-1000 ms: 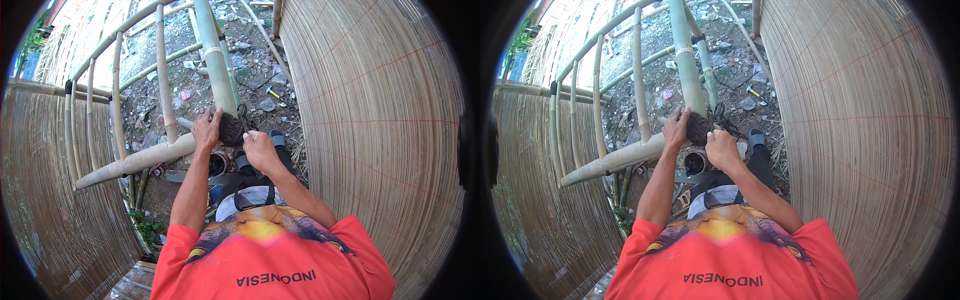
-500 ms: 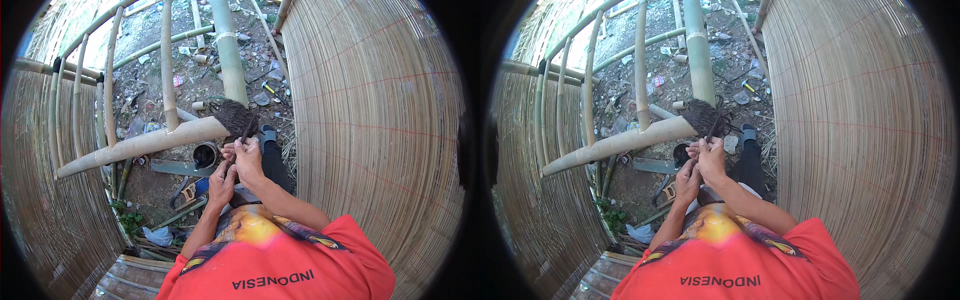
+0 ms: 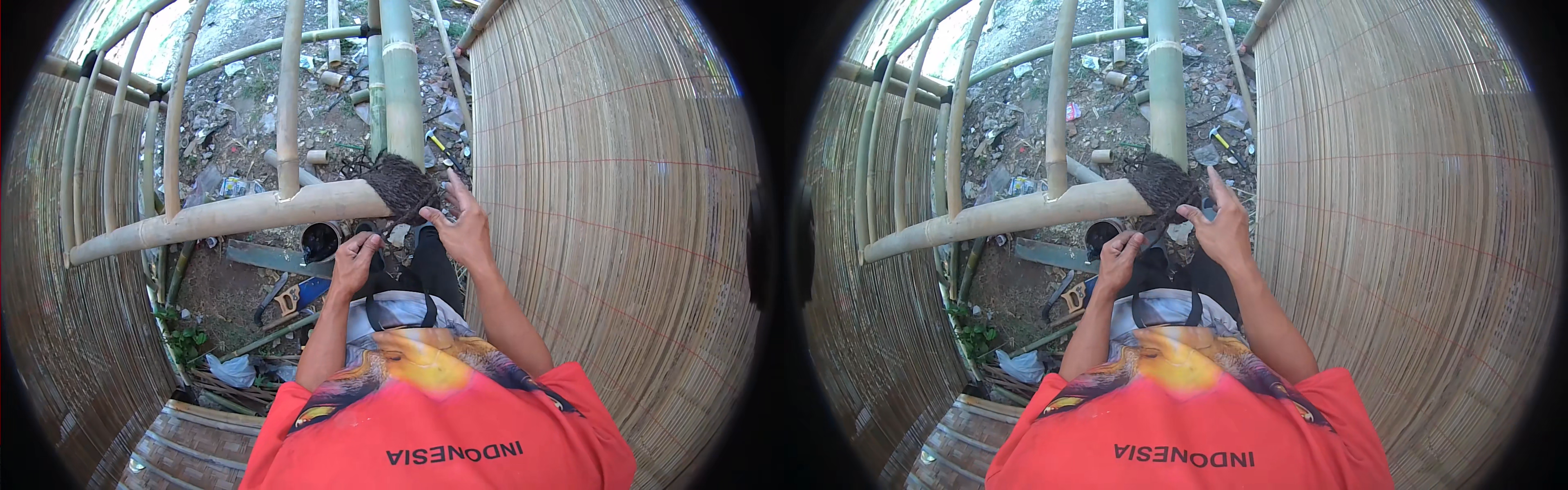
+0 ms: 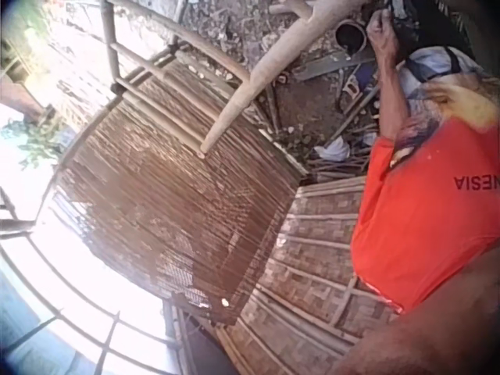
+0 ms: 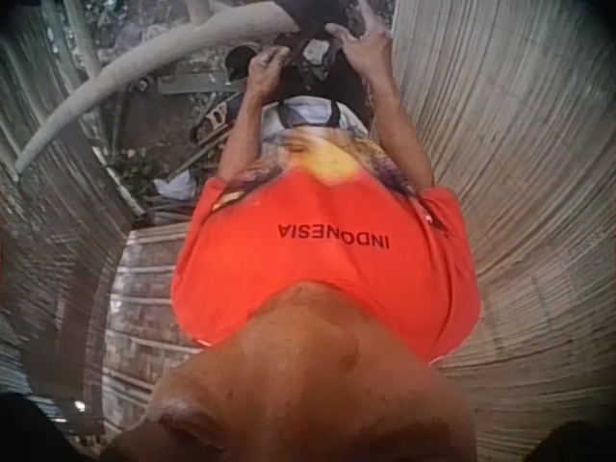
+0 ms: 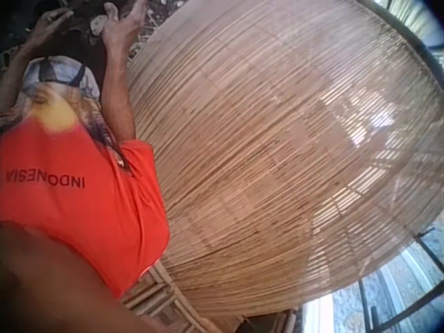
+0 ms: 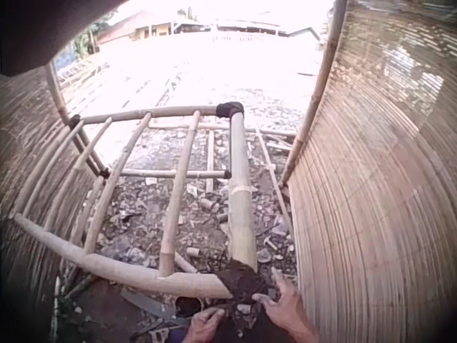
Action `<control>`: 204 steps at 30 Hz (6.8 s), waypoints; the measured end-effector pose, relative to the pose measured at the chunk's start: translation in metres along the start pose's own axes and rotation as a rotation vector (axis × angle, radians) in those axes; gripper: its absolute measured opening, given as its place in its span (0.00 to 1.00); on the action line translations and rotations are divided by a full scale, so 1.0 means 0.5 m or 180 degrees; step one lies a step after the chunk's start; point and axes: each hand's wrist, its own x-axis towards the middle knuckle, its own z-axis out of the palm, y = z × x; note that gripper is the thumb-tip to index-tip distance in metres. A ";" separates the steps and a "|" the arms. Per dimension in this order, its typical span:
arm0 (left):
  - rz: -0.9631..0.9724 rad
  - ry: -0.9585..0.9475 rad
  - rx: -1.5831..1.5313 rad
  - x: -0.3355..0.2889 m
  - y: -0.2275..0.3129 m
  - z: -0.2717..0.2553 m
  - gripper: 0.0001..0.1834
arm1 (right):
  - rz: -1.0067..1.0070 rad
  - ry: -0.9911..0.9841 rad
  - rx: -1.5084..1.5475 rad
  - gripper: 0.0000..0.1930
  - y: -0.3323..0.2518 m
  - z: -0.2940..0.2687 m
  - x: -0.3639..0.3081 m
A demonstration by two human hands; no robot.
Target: Tying bamboo poles together with dark fibrous rope to construct a frame.
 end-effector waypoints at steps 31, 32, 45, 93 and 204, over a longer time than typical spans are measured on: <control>0.0280 0.0343 -0.1344 0.119 -0.061 0.034 0.16 | -0.0173 -0.1136 -0.0924 0.56 -0.055 -0.016 0.057; 0.0227 0.0315 -0.1313 0.118 -0.068 0.031 0.16 | -0.0309 -0.1139 -0.0923 0.56 -0.047 -0.014 0.057; 0.0015 0.0559 -0.1211 0.116 -0.086 0.045 0.13 | -0.0185 -0.1338 -0.0696 0.56 -0.025 -0.044 0.066; -0.0369 0.1600 -0.2048 0.114 -0.093 0.115 0.16 | -0.1411 -0.1987 -0.0864 0.18 -0.202 0.099 0.272; 0.2445 0.0346 0.2155 0.034 0.067 -0.005 0.10 | -0.1650 -0.2194 -0.3115 0.30 -0.210 0.200 0.173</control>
